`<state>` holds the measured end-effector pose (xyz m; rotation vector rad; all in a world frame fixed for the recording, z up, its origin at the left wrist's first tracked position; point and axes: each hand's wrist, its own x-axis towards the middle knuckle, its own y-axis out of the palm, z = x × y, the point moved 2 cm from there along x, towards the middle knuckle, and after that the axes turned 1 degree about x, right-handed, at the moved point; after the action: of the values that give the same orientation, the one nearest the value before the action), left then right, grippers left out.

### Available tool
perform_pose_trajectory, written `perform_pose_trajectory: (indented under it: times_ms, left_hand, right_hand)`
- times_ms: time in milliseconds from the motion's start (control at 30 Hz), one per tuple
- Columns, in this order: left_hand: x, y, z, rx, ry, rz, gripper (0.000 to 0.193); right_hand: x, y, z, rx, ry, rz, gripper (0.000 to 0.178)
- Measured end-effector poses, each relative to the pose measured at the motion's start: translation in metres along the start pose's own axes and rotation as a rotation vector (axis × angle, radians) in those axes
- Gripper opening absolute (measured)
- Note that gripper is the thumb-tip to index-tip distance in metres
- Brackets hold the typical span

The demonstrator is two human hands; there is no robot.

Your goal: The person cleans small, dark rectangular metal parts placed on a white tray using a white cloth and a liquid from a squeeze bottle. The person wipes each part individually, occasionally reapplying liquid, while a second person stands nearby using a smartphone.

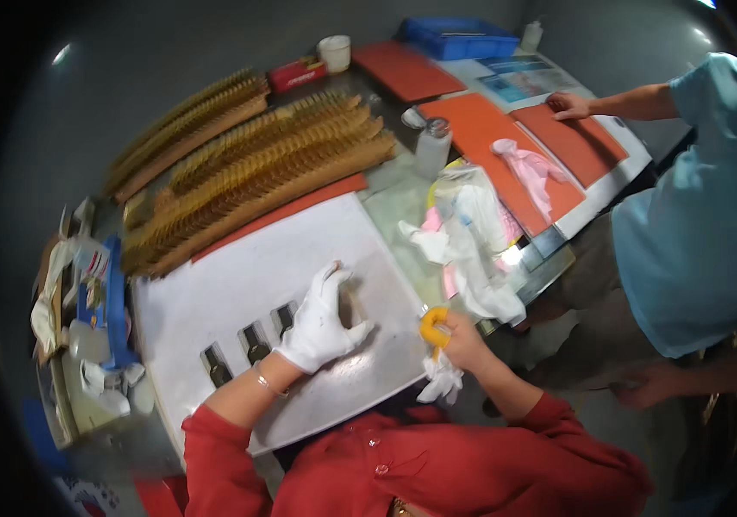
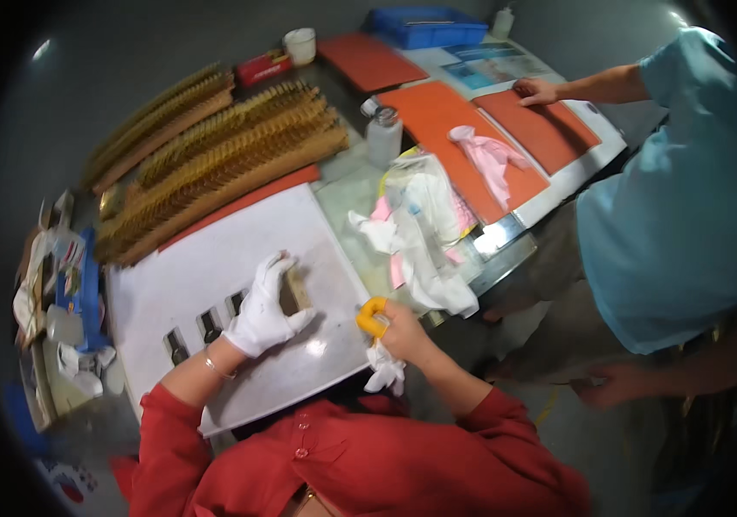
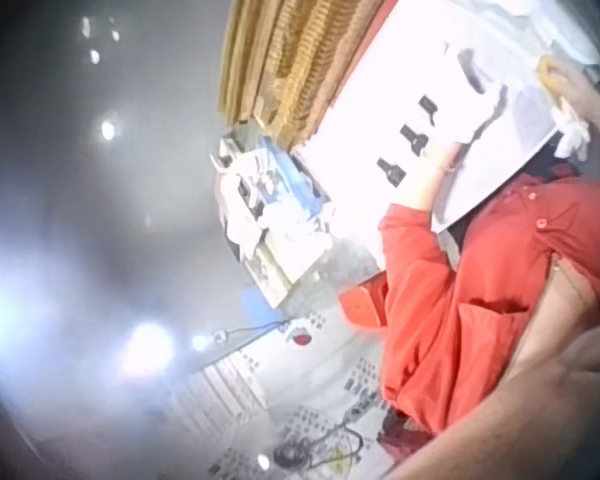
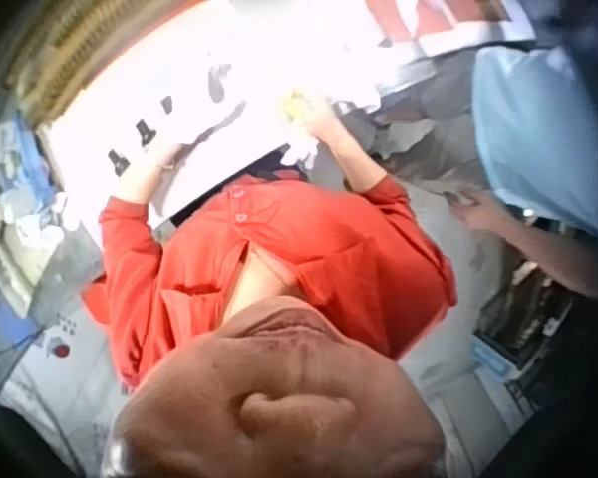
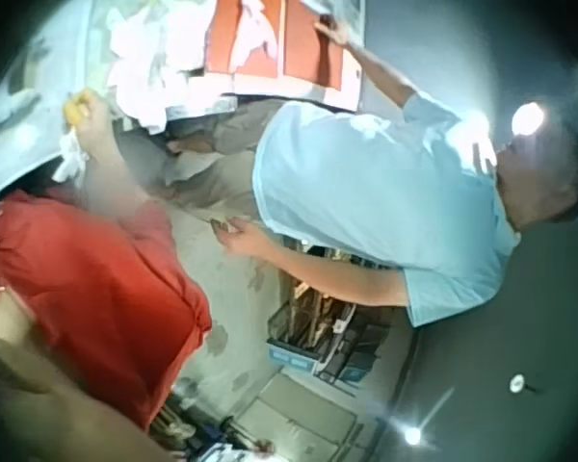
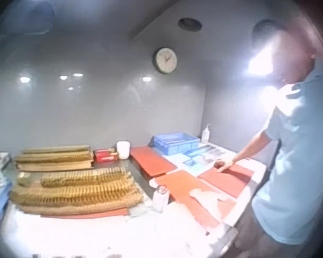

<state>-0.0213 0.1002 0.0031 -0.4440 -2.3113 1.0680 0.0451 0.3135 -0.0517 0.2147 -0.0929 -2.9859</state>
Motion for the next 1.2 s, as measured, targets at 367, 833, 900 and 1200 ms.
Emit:
perform_pose_trajectory:
  times_ms: [367,833,900,1200]
  left_hand:
    - [-0.064,-0.052,0.039,0.275,-0.259,0.231,0.102]
    - [-0.052,-0.054,0.011,0.495,-0.125,0.362,0.054]
    - [-0.051,-0.052,0.007,0.59,-0.114,0.434,0.049]
    - [-0.063,-0.055,0.026,0.272,-0.079,-0.061,0.061]
  right_hand:
    - [-0.009,-0.008,-0.007,0.112,-0.033,-0.013,0.013]
    - [-0.005,-0.009,-0.009,0.109,-0.071,-0.04,0.017]
    - [-0.007,-0.012,-0.013,0.115,-0.062,-0.03,0.016]
    - [-0.003,-0.01,-0.014,0.051,-0.074,-0.054,0.014]
